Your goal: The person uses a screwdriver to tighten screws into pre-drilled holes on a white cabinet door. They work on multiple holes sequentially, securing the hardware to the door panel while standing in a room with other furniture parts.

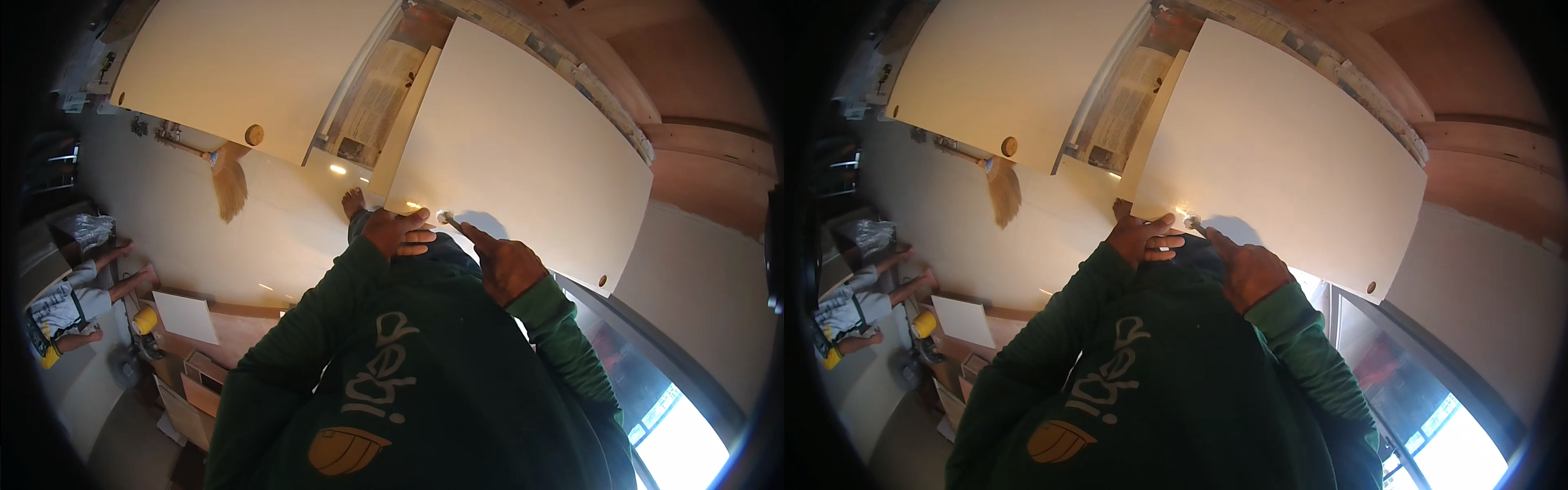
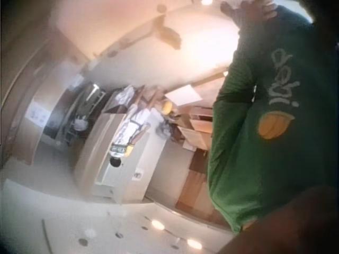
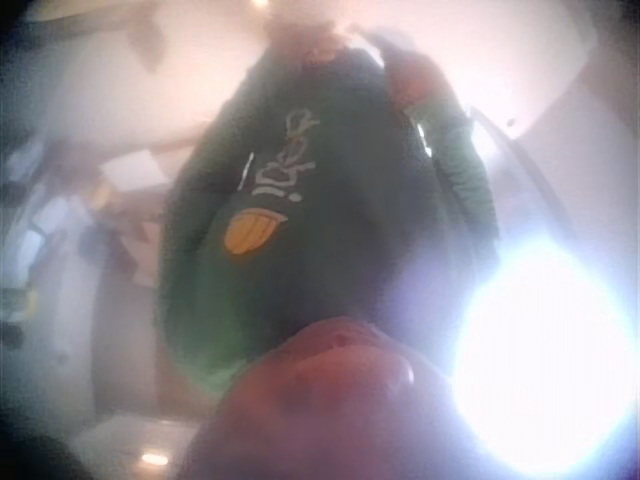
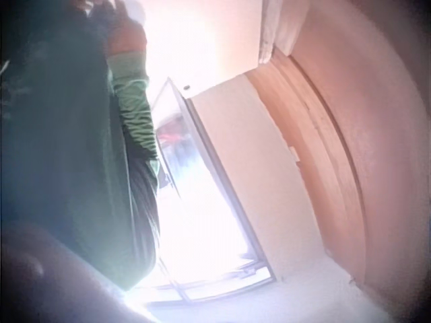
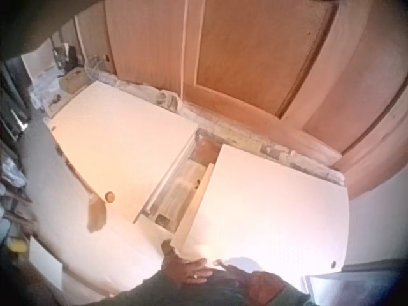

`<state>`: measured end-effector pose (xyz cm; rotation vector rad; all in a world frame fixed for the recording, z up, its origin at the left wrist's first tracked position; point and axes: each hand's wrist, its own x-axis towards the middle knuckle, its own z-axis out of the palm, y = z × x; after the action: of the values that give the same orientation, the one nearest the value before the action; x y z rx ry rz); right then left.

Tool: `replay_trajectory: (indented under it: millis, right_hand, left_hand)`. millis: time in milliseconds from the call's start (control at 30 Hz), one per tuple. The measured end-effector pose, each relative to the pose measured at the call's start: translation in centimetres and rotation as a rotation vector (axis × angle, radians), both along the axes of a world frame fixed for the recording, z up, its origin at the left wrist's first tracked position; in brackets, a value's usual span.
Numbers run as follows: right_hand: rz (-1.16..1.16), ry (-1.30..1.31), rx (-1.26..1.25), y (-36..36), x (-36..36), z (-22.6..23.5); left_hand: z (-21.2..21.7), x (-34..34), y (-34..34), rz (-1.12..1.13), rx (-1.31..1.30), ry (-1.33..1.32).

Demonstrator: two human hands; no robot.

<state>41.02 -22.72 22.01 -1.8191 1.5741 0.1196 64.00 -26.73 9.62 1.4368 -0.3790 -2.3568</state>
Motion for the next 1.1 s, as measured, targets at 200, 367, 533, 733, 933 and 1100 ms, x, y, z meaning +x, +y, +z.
replay_trajectory:
  millis: [200, 367, 533, 733, 933, 1100]
  right_hand:
    - [-0.069, 0.157, 0.151, -0.5, 3.2, 0.5]
    - [-0.087, 0.254, 0.166, -0.8, 4.2, 0.7]
    - [0.004, 0.360, 0.181, -3.0, 5.5, 1.8]
    - [0.069, 0.679, 0.232, -3.8, 7.1, 2.2]
    - [0.029, 0.634, 0.202, -2.7, 5.0, 2.5]
    - [0.046, 0.614, 0.237, -2.4, 5.3, 2.0]
  left_hand:
    - [0.1, 0.7, -1.3, -0.036, 0.087, 0.134]
    - [-0.2, 1.5, -2.0, -0.105, 0.098, 0.199]
    - [-0.1, 1.3, -2.1, -0.067, 0.145, 0.178]
    - [-0.2, 1.2, -2.3, -0.074, 0.188, 0.185]
    - [0.2, 1.4, -2.7, -0.083, 0.218, 0.210]
    - [0.4, 1.4, -2.8, -0.087, 0.225, 0.225]
